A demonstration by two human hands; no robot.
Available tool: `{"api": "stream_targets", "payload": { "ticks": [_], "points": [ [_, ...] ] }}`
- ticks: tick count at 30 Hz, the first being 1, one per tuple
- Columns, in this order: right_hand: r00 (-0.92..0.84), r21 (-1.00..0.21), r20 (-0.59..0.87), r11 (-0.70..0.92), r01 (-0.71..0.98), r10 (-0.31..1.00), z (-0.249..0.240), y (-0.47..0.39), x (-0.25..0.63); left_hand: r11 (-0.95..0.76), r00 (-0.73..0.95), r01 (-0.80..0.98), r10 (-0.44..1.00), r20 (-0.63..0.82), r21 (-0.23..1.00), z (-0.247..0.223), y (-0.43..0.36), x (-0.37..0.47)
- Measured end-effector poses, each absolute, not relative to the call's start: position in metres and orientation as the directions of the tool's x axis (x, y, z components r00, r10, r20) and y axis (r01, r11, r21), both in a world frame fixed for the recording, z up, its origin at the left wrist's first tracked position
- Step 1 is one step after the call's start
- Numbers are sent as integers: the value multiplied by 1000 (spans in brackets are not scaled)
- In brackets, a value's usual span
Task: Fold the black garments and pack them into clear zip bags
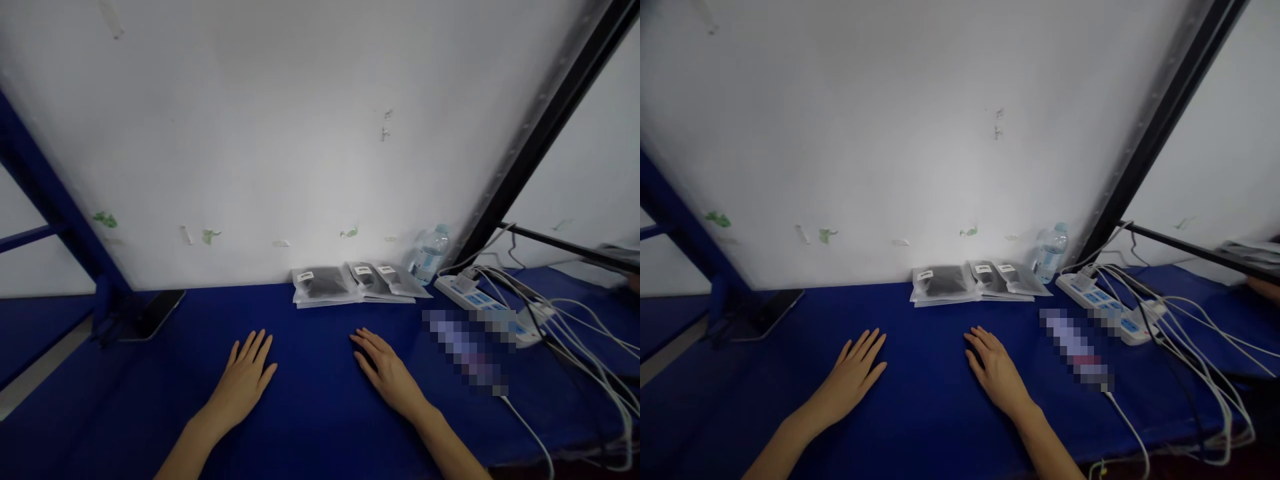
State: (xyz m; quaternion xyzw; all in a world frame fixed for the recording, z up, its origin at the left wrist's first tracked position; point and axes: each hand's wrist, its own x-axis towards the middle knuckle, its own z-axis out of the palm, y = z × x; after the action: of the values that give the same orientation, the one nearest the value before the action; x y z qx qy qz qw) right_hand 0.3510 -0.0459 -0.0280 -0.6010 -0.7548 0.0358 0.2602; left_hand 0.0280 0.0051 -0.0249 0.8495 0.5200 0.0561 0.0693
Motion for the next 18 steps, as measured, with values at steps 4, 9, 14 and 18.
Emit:
{"api": "stream_targets", "payload": {
  "ticks": [4, 9, 14, 18],
  "points": [
    [-154, -361, 338, 279, 890, 929, -32, -44, 354, -464, 457, 868, 886, 80, 179, -31, 6, 25],
    [-148, -382, 329, 275, 882, 933, -34, -43, 355, -465, 459, 868, 885, 75, 174, -33, 6, 23],
    [-140, -393, 329, 271, 879, 934, -34, -43, 356, -472, 462, 867, 882, 93, 160, -36, 6, 22],
    [-155, -366, 324, 275, 889, 933, -35, -43, 357, -474, 462, 868, 880, 109, 149, -35, 4, 24]
  ]
}}
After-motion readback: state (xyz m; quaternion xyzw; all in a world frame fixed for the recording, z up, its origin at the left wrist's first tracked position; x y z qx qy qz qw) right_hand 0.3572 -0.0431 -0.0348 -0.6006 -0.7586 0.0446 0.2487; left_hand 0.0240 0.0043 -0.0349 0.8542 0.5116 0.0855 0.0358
